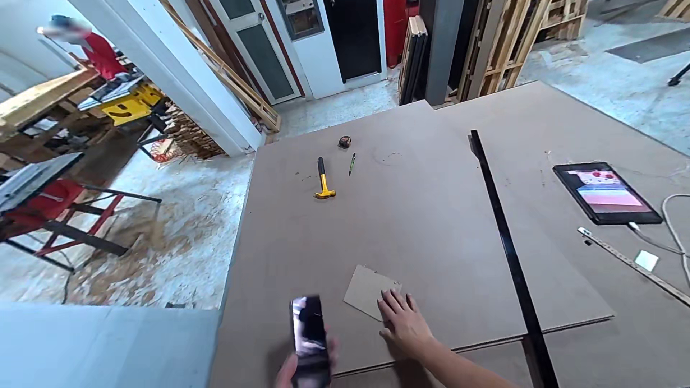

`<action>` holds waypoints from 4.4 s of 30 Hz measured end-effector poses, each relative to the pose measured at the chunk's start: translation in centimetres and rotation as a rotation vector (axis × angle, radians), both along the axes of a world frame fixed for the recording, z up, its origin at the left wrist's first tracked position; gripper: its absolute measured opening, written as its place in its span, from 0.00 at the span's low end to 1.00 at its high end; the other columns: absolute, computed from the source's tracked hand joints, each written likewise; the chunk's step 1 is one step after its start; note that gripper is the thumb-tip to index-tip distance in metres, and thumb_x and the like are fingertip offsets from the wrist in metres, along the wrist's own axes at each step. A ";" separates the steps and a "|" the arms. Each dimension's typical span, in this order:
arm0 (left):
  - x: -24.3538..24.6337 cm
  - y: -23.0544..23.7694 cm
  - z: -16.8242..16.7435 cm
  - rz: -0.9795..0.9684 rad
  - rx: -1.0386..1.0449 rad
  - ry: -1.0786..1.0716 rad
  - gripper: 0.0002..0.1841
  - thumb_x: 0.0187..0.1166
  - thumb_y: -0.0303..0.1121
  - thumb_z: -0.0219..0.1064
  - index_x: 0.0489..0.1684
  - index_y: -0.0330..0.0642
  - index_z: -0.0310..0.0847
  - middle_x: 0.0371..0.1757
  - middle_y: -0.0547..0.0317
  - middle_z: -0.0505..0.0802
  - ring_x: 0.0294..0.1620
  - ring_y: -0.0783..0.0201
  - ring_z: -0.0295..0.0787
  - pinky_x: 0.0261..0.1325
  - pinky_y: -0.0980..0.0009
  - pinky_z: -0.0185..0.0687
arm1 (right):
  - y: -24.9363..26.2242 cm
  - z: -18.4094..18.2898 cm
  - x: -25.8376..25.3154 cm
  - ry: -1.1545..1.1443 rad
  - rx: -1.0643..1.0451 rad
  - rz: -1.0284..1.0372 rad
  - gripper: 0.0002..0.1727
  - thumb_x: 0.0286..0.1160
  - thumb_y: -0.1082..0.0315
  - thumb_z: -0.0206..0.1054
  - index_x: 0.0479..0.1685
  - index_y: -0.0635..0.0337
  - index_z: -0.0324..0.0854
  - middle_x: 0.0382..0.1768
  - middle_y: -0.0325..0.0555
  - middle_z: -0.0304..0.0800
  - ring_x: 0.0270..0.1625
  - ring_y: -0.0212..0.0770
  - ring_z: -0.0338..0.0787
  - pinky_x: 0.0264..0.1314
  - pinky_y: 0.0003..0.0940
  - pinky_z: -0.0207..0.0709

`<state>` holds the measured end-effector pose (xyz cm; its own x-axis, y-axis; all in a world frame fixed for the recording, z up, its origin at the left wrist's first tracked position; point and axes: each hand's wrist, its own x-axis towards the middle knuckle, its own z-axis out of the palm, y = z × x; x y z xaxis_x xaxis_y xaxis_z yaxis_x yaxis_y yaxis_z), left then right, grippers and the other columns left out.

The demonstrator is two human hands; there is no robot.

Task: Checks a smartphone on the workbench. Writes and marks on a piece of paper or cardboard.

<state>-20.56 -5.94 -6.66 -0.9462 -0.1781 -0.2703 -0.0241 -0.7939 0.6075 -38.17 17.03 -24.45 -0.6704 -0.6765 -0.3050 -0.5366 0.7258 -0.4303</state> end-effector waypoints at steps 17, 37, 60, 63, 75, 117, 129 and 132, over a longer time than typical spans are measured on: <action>-40.4 -0.5 -10.5 -0.038 -0.215 0.145 0.44 0.64 0.28 0.76 0.87 0.43 0.61 0.68 0.31 0.87 0.63 0.42 0.91 0.64 0.48 0.89 | 9.6 -5.5 -33.2 0.454 -0.374 -0.591 0.28 0.85 0.53 0.43 0.64 0.42 0.91 0.79 0.35 0.82 0.88 0.45 0.71 0.92 0.63 0.53; -66.8 1.1 -22.1 -0.072 -0.376 0.326 0.57 0.64 0.23 0.74 0.97 0.63 0.41 0.83 0.52 0.77 0.75 0.55 0.83 0.68 0.53 0.87 | 3.2 -6.1 -47.0 0.518 -0.559 -0.966 0.17 0.83 0.54 0.59 0.44 0.43 0.97 0.30 0.27 0.94 0.40 0.26 0.92 0.80 0.47 0.76; -67.0 1.3 -22.3 -0.115 -0.339 0.346 0.56 0.66 0.18 0.64 0.98 0.59 0.31 0.87 0.48 0.71 0.79 0.51 0.78 0.73 0.50 0.83 | 2.8 -6.6 -46.7 0.484 -0.575 -0.685 0.14 0.79 0.49 0.65 0.44 0.41 0.95 0.44 0.27 0.94 0.64 0.33 0.90 0.91 0.60 0.62; -66.9 1.3 -22.2 -0.156 -0.361 0.350 0.53 0.69 0.21 0.61 0.98 0.59 0.33 0.87 0.50 0.72 0.78 0.54 0.79 0.71 0.54 0.84 | 2.7 -5.8 -46.6 0.501 -0.729 -0.716 0.12 0.80 0.55 0.67 0.47 0.48 0.94 0.42 0.28 0.95 0.57 0.33 0.92 0.87 0.57 0.70; -66.1 2.6 -21.9 -0.434 -0.363 0.342 0.36 0.72 0.29 0.56 0.89 0.43 0.59 0.70 0.45 0.87 0.63 0.58 0.90 0.64 0.59 0.88 | 1.6 -6.3 -45.5 0.118 -0.804 -0.548 0.34 0.78 0.47 0.72 0.86 0.39 0.73 0.50 0.22 0.95 0.55 0.24 0.91 0.68 0.34 0.85; -66.1 4.3 -21.5 -0.078 -0.468 0.169 0.16 0.78 0.26 0.51 0.56 0.32 0.80 0.43 0.45 0.95 0.42 0.60 0.96 0.50 0.60 0.93 | 2.2 -5.6 -45.9 0.033 -0.756 -0.549 0.34 0.74 0.48 0.74 0.84 0.27 0.74 0.56 0.16 0.93 0.59 0.24 0.88 0.67 0.35 0.84; -64.3 4.5 -20.7 -0.071 -0.624 0.070 0.13 0.87 0.25 0.56 0.65 0.41 0.76 0.49 0.46 0.94 0.46 0.57 0.96 0.48 0.59 0.94 | 2.6 -5.5 -45.9 0.001 -0.749 -0.512 0.33 0.73 0.49 0.75 0.83 0.25 0.76 0.53 0.17 0.92 0.57 0.25 0.88 0.62 0.34 0.85; -64.3 4.2 -20.7 -0.186 -0.582 0.159 0.24 0.77 0.15 0.58 0.73 0.42 0.69 0.57 0.45 0.91 0.52 0.55 0.94 0.54 0.58 0.92 | 2.5 -5.3 -45.9 -0.020 -0.751 -0.533 0.34 0.73 0.48 0.75 0.83 0.26 0.76 0.53 0.18 0.92 0.57 0.26 0.88 0.61 0.34 0.86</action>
